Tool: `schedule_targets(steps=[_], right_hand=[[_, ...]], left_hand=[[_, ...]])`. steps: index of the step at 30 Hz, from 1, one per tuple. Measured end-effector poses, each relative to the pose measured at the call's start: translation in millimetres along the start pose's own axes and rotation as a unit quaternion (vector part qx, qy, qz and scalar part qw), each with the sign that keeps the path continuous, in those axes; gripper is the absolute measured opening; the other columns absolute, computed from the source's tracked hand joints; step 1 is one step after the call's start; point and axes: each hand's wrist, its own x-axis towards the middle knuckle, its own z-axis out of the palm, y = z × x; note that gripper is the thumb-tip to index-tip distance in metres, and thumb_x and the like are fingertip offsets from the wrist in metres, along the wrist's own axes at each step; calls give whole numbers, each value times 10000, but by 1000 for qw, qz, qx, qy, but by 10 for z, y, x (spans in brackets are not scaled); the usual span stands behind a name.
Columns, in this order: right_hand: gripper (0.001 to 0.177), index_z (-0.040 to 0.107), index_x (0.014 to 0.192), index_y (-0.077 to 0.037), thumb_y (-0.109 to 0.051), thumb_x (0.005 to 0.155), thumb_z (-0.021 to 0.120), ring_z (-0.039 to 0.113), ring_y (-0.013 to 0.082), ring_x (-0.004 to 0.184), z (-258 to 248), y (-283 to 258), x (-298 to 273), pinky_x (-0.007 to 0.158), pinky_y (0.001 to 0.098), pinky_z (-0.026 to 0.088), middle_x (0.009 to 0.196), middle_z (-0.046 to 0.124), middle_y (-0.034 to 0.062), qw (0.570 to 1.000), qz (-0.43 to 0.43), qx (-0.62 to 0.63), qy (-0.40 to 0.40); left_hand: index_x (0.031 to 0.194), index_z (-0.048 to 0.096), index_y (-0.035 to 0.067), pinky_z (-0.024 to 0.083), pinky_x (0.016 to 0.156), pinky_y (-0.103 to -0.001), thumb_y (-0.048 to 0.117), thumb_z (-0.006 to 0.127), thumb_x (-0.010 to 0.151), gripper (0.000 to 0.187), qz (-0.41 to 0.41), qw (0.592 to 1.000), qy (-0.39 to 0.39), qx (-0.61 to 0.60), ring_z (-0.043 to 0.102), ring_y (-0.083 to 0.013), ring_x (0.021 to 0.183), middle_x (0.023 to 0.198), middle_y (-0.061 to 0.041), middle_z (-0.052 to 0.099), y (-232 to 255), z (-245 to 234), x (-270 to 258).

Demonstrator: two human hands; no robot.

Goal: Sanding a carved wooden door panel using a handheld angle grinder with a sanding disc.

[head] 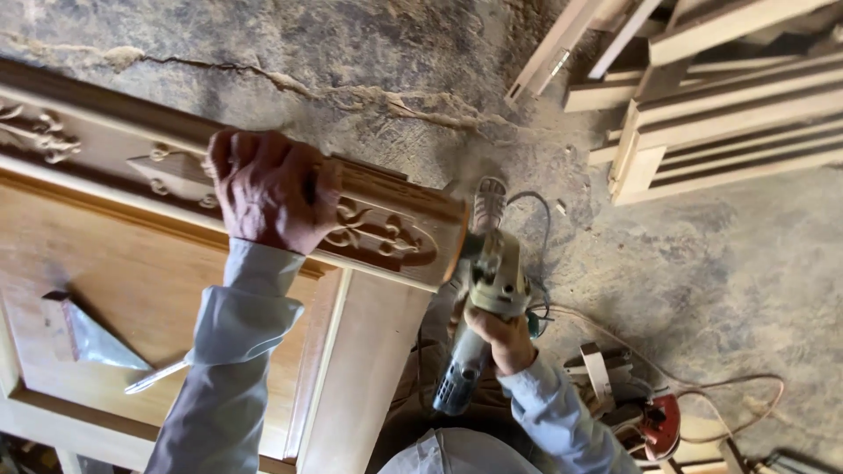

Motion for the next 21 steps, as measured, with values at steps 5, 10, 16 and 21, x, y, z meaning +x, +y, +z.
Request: schedule_targets(steps=[5, 10, 16, 21], right_hand=[[186, 771, 768, -10, -171, 761, 676, 759, 291, 732, -74, 321, 84, 752, 428, 613, 752, 761, 212, 997, -26, -37, -67], [239, 778, 783, 31, -175, 784, 657, 767, 309, 670, -146, 464, 324, 681, 438, 641, 736, 754, 233, 996, -11, 32, -83], [211, 725, 760, 77, -132, 751, 699, 764, 355, 627, -94, 343, 263, 610, 468, 643, 696, 715, 281, 992, -37, 110, -45], [199, 749, 746, 67, -111, 733, 663, 758, 321, 625, -32, 291, 83, 635, 444, 650, 663, 713, 253, 993, 7, 108, -42]], left_hand=[[715, 650, 154, 408, 1006, -476, 497, 608, 1003, 450, -19, 1000, 2, 1, 594, -328, 750, 721, -115, 588, 76, -69, 56], [723, 658, 160, 402, 999, -473, 465, 595, 999, 416, -28, 1000, -4, 9, 603, -302, 769, 729, -91, 586, 135, -128, 81], [722, 638, 175, 408, 1010, -468, 508, 549, 1049, 476, -28, 999, -14, 13, 611, -296, 781, 727, -81, 574, 122, -121, 95], [705, 615, 187, 422, 999, -485, 511, 542, 1067, 491, -24, 1000, -10, 8, 612, -312, 758, 718, -86, 568, 102, -109, 92]])
